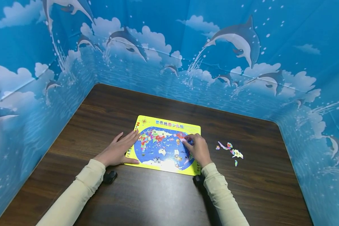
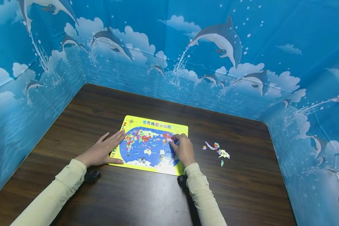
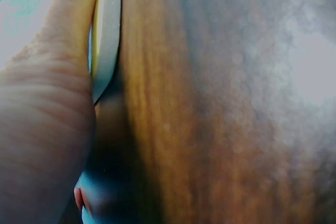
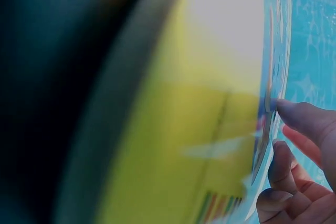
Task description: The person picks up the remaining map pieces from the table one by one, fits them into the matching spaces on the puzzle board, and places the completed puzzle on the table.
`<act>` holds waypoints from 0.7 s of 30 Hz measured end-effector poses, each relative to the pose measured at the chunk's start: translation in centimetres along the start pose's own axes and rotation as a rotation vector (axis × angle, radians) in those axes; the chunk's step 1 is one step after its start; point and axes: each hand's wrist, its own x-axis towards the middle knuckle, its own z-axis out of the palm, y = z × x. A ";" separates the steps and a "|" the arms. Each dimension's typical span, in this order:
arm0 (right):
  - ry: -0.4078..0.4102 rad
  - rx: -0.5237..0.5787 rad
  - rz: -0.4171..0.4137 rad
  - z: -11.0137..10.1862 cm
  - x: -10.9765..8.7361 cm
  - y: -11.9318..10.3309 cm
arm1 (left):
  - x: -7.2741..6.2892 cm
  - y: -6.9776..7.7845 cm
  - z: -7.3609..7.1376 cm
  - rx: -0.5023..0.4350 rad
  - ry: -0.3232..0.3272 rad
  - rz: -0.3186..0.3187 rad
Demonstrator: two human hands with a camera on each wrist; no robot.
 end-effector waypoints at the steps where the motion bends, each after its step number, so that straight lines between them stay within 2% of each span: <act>1: 0.004 0.008 0.005 -0.1 -0.1 0.1 | 0.1 0.0 0.0 -0.001 -0.001 0.001; 9: 0.025 0.059 0.008 -0.2 -0.1 0.6 | 0.5 0.3 0.0 0.007 -0.004 0.013; 14: 0.024 0.076 0.002 -0.5 -0.5 0.7 | 0.4 0.4 0.1 0.004 0.008 0.016; 21: 0.067 0.081 0.034 -2.5 -1.1 2.5 | 0.2 0.3 -0.1 -0.012 0.017 0.020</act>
